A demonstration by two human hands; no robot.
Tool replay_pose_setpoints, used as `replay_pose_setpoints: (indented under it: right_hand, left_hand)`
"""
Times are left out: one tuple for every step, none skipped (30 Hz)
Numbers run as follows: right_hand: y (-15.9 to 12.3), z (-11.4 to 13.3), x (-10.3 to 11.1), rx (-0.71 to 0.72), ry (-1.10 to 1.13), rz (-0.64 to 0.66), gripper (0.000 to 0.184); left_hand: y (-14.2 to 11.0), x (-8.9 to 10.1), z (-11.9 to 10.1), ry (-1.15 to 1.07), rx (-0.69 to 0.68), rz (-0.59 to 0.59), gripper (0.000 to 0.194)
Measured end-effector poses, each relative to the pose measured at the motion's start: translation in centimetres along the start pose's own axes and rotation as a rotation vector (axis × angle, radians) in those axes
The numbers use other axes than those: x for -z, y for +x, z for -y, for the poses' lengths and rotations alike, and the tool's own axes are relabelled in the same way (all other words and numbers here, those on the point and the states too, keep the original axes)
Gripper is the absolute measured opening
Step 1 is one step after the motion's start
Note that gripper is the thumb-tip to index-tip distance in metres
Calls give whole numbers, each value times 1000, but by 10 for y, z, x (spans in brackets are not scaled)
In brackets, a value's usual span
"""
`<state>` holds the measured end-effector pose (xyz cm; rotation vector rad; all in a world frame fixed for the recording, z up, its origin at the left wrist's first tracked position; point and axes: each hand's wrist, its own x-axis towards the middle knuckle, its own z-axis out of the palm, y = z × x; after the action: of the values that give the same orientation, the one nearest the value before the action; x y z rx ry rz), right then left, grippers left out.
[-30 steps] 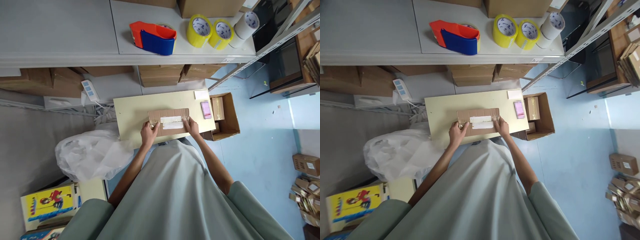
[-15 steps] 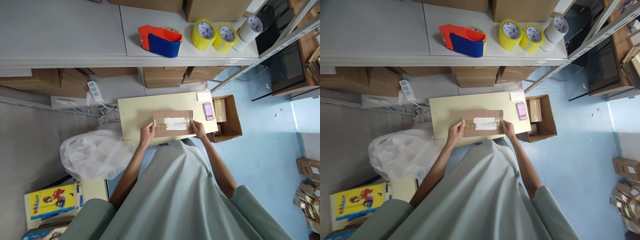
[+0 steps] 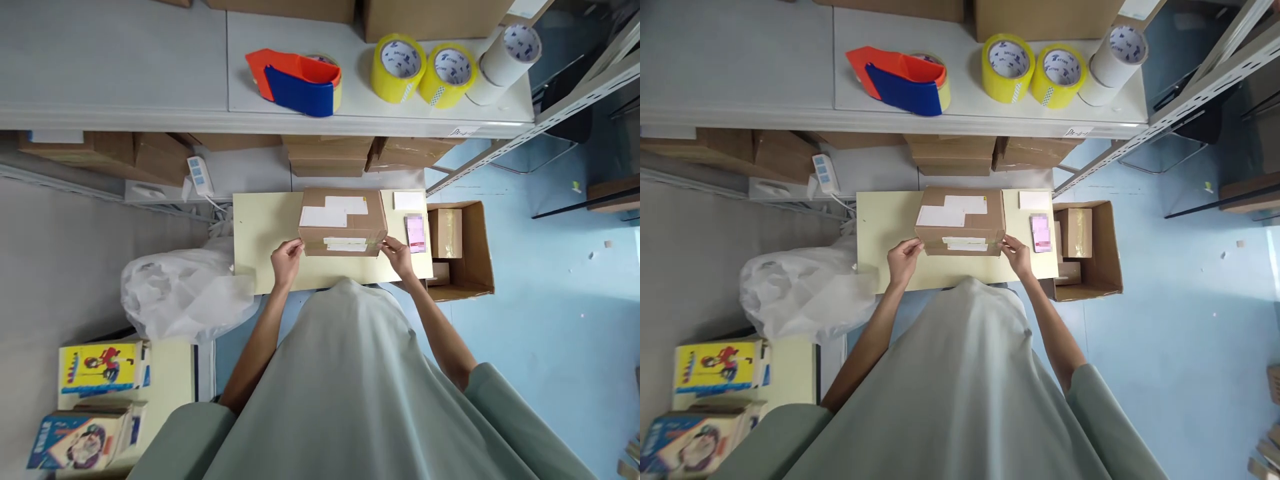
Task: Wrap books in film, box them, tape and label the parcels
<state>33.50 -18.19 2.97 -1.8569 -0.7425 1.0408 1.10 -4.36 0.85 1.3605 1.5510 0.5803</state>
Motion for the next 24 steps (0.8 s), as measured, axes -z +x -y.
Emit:
replay_pose_setpoints:
  right_hand:
    - [1, -6, 1, -21, 29, 12, 50]
    - [2, -12, 2, -43, 53, 28, 51]
    - [2, -17, 3, -69, 73, 50, 50]
    - [2, -22, 4, -98, 88, 77, 49]
    - [3, -26, 5, -123, 101, 106, 47]
    - [3, -30, 7, -143, 114, 138, 44]
    - [3, -34, 9, -154, 125, 171, 41]
    - [3, -37, 11, -155, 136, 206, 39]
    - [3, -40, 13, -151, 145, 241, 37]
    - [3, -43, 16, -148, 151, 279, 36]
    - [3, -46, 19, -149, 150, 320, 36]
    - [3, -49, 23, -153, 141, 363, 36]
    - [5, -52, 28, -154, 124, 404, 37]
    - [7, -55, 34, -148, 98, 438, 37]
    - [11, -58, 42, -127, 65, 455, 37]
    - [16, -61, 50, -89, 29, 453, 36]
    - [23, -65, 60, -38, -8, 434, 37]
    - [31, -68, 71, 17, -44, 396, 37]
    - [41, -71, 84, 70, -79, 344, 40]
    - [52, -75, 97, 117, -112, 286, 43]
    - [64, -77, 111, 155, -140, 228, 46]
    - [75, -79, 124, 184, -161, 171, 50]
    - [87, -80, 137, 203, -173, 117, 53]
    - [98, -81, 148, 215, -176, 67, 56]
  left_hand:
    - [-4, -4, 1, 2, 31, -45, 30]
    - [-8, -9, 2, 11, 65, -84, 30]
    - [-12, -13, 3, 30, 101, -119, 30]
    - [-17, -17, 3, 60, 138, -152, 29]
    - [-22, -21, 4, 95, 173, -184, 28]
    - [-27, -26, 5, 132, 206, -215, 26]
    - [-33, -30, 5, 166, 236, -242, 24]
    - [-38, -35, 5, 197, 261, -263, 22]
    - [-43, -40, 5, 224, 284, -278, 20]
    - [-48, -45, 4, 247, 305, -287, 18]
    - [-52, -48, 3, 269, 326, -292, 16]
    - [-55, -50, 3, 288, 344, -290, 14]
    - [-58, -51, 1, 305, 360, -283, 15]
    - [-59, -50, 0, 317, 369, -279, 20]
    - [-58, -48, -2, 322, 368, -291, 28]
    - [-57, -45, -5, 319, 359, -332, 38]
    - [-54, -43, -10, 313, 337, -397, 46]
    - [-50, -41, -16, 309, 296, -475, 52]
    - [-45, -42, -25, 309, 234, -550, 54]
    - [-41, -45, -36, 310, 155, -607, 55]
    - [-37, -53, -50, 313, 62, -626, 55]
    - [-34, -65, -65, 315, -38, -604, 56]
    - [-32, -82, -81, 290, -133, -554, 57]
    - [-30, -103, -98, 266, -213, -451, 57]
